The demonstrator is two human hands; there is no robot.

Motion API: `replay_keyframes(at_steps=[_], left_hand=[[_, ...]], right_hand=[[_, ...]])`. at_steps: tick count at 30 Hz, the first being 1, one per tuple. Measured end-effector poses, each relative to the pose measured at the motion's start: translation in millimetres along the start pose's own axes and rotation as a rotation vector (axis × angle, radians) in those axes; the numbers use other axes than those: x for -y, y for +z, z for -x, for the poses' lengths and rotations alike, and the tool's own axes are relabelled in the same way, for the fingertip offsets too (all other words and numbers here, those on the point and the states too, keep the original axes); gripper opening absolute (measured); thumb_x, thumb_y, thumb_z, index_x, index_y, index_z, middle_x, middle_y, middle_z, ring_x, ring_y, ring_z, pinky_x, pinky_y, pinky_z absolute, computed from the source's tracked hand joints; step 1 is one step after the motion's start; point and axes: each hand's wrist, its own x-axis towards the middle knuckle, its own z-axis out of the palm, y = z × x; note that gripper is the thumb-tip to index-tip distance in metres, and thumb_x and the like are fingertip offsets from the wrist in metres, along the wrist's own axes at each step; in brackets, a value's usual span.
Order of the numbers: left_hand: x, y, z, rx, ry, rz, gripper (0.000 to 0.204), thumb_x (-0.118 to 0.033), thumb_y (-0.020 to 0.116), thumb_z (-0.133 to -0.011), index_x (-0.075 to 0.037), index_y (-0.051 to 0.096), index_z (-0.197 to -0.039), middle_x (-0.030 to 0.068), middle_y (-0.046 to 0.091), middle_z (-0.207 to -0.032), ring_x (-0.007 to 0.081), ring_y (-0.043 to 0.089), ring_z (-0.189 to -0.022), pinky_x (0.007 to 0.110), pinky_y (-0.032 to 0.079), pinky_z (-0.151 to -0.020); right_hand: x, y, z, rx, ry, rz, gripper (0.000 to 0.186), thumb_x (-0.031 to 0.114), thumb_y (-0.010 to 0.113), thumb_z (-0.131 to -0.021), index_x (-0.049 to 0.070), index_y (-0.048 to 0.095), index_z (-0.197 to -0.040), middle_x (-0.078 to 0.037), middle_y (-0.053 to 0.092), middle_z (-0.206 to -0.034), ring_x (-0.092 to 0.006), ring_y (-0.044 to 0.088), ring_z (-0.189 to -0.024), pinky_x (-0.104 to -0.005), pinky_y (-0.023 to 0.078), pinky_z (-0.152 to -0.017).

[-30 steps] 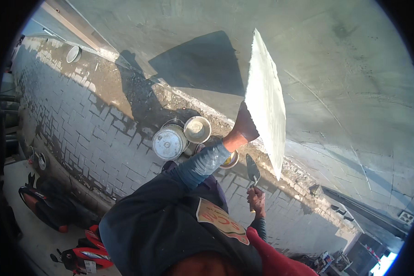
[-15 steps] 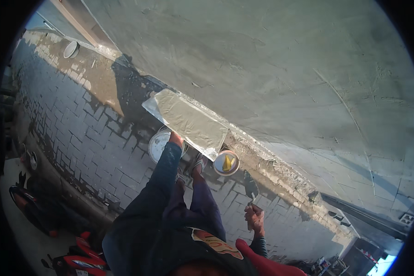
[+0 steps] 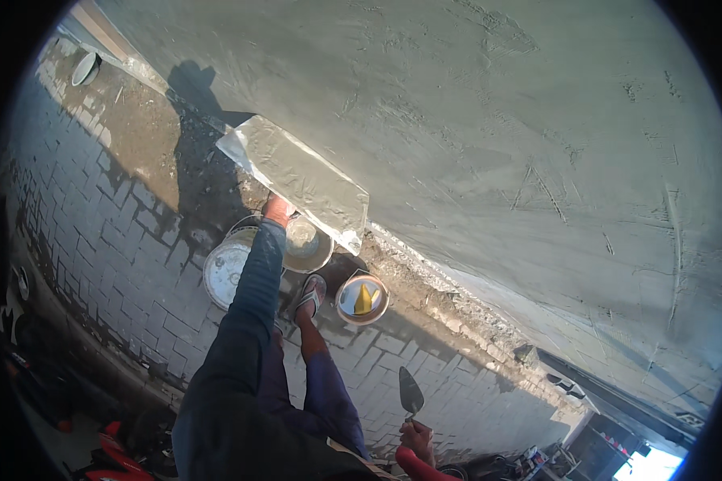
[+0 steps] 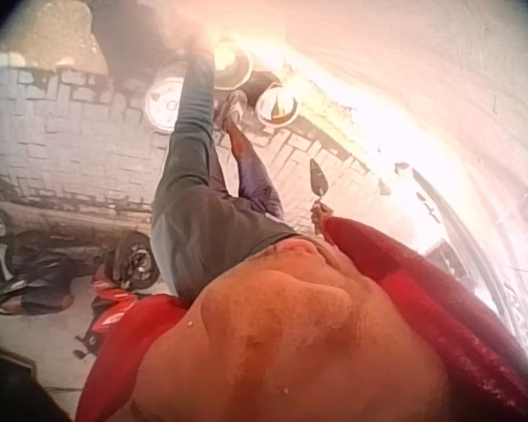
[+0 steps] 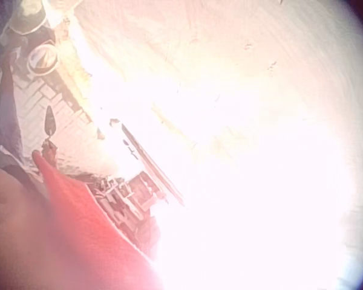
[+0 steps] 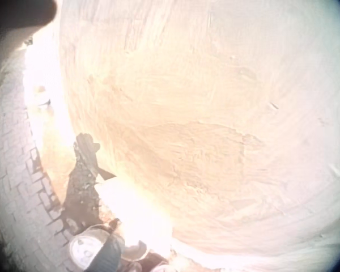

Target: Plastering a masonry wall with mortar using a trowel and a hawk.

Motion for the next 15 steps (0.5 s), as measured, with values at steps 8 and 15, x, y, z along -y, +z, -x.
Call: replay_keyframes(at_steps=[8, 15], left_hand=[[-201, 384, 185, 0.305, 0.371, -0.123, 0.039, -0.001, 0.076, -0.068, 0.001, 0.058, -0.103, 0.0047, 0.066, -0.086, 0.0141, 0.064, -0.083, 0.031, 0.054, -0.074], [-234, 445, 254, 0.406, 0.058, 0.063, 0.037, 0.002, 0.07, -0.076, -0.001, 0.056, -0.111, 0.0052, 0.064, -0.094, 0.0163, 0.063, -0.09, 0.035, 0.054, -0.081]], right_hand=[[-15, 20, -6, 0.104, 0.036, -0.021, 0.025, 0.03, 0.064, -0.094, 0.005, 0.062, -0.096, -0.005, 0.062, -0.085, -0.0153, 0.06, -0.061, -0.0322, 0.052, -0.052], [80, 55, 63, -0.071, -0.491, -0.225, 0.03, 0.029, 0.064, -0.092, 0.0, 0.065, -0.088, -0.004, 0.061, -0.074, -0.01, 0.057, -0.059, -0.0259, 0.049, -0.052]])
